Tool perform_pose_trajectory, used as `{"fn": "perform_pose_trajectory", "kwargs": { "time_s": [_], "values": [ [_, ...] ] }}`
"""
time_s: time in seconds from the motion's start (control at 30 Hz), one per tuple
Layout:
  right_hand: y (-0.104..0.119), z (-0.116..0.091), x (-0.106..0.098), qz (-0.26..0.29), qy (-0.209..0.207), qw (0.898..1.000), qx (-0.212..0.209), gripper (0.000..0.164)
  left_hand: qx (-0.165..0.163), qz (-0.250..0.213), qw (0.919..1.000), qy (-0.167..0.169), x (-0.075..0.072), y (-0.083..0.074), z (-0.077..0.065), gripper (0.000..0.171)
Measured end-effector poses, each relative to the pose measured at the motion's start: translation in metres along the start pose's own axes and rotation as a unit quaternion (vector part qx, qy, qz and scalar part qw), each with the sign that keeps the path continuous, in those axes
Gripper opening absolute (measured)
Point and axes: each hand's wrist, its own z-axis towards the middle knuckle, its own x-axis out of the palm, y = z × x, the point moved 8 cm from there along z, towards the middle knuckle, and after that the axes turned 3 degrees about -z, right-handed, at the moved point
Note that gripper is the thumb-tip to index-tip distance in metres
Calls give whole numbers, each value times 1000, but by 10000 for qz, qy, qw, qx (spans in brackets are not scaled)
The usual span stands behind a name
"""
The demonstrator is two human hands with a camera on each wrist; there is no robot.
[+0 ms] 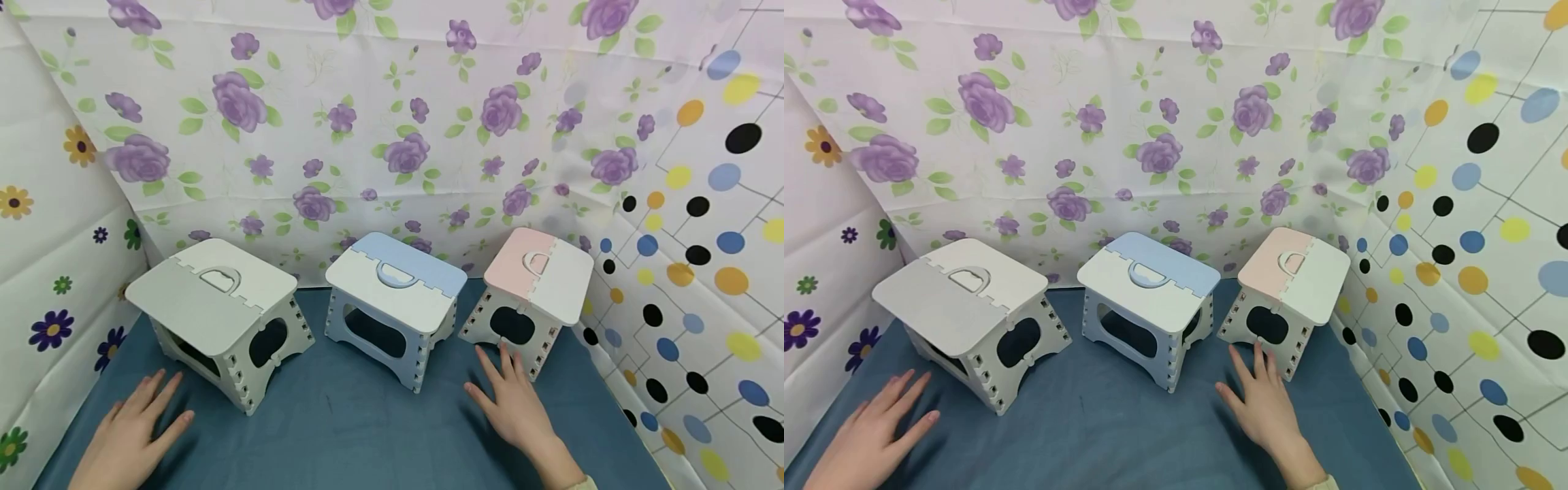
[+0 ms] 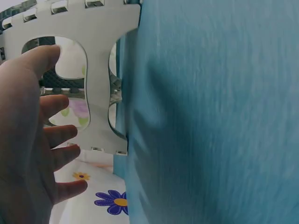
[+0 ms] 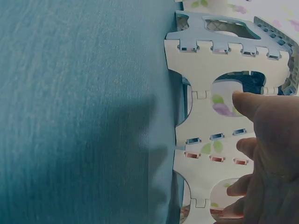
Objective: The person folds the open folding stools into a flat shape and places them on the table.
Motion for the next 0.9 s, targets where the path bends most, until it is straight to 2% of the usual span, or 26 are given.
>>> {"fn": "perform_pose_trajectory", "kwargs": {
  "time_s": [0.17,0.27,0.33,0.43,0.53,0.67,0.8,0.9],
  "values": [
    [3,2,-2,350,36,9993,121,90,-77,-39,9988,-487,-13,-16,-7,75],
    [5,3,-3,539,27,9984,181,92,-197,-185,9947,-989,-22,-26,-15,62],
    [6,4,-4,666,-25,9975,227,93,-204,-290,9890,-1439,-28,-34,-21,52],
    [7,5,-5,871,-159,9956,307,92,-105,-485,9754,-2146,-37,-47,-32,37],
    [11,7,-5,1084,-323,9929,378,91,64,-713,9613,-2659,-41,-62,-39,24],
    [16,8,-7,1313,-618,9887,381,85,361,-1038,9469,-3021,-42,-83,-41,12],
    [23,10,-8,1554,-906,9832,298,78,737,-1431,9359,-3135,-37,-105,-38,9],
    [29,13,-7,1801,-973,9784,279,77,1012,-1797,9269,-3137,-29,-121,-32,11]
  ]
}}
